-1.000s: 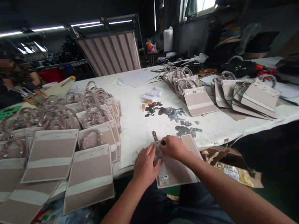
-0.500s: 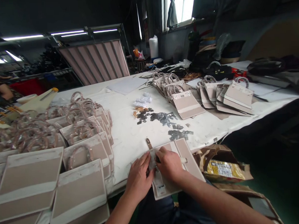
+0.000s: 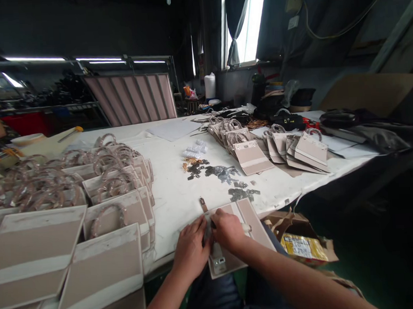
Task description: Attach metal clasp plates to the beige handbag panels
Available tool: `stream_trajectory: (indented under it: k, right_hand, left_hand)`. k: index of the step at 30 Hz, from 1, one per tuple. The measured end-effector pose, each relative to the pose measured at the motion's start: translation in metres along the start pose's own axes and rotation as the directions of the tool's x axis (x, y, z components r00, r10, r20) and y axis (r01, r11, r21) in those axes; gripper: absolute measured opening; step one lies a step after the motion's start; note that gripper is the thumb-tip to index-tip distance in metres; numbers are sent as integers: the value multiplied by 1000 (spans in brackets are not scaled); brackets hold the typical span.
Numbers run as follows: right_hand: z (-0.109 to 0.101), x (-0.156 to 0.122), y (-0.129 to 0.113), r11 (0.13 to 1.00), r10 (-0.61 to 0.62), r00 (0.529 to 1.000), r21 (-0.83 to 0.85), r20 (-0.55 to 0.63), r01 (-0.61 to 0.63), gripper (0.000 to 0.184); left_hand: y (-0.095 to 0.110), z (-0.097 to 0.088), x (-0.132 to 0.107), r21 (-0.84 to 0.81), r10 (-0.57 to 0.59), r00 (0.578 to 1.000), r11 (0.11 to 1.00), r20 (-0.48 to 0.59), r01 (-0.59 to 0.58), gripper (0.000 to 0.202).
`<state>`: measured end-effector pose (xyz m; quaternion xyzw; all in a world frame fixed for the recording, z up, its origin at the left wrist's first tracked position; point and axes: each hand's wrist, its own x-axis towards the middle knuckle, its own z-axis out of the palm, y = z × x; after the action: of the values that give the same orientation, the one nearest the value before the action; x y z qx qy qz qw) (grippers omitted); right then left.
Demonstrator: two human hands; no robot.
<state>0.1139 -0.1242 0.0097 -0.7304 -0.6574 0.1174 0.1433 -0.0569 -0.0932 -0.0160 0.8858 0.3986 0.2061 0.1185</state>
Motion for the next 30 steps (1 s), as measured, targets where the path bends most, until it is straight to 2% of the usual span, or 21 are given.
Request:
stream_trajectory:
  k: [3,5,11,14,17,21,25,28,30]
  right_hand:
    - [-13,7,11,999,-6,1000,36,1,6,19]
    - [-27,22,28,999,19,1000,50,-3,-18,21]
    - [-66,97,102,979,201,978,-18,-60,-203,32]
    - [-66,129,128,963,260,964,-63,-52,-263,33]
    - [-56,149,142,949,297,954,-101,-38,-300,29]
    - [-51,164,151,946,298,955,-127,-15,-297,26]
    - [-65,164,148,964,247,968,-108,29,-243,23]
    - [-77,143,125,990,135,988,-44,71,-132,22]
    - [-78,120,100,995,-38,985,102,168,21,23]
  left_hand:
    - [-1,-1,-2,-14,-6,1000,1000,10,6,52]
    - [-2,-1,-3,-20,-7,1000,1000,12,8,54]
    - [-9,5,-6,0,-59,998,998,1,59,50]
    - [-8,6,-6,19,-89,996,996,13,88,50]
    - [-3,4,-6,15,-112,993,994,32,111,51]
    - [2,3,-3,-16,-117,992,993,45,118,54]
    - [4,1,1,-63,-149,988,987,36,151,54]
    - [6,0,4,-81,-169,985,982,38,172,53]
    - [7,1,6,-89,-180,983,979,41,183,54]
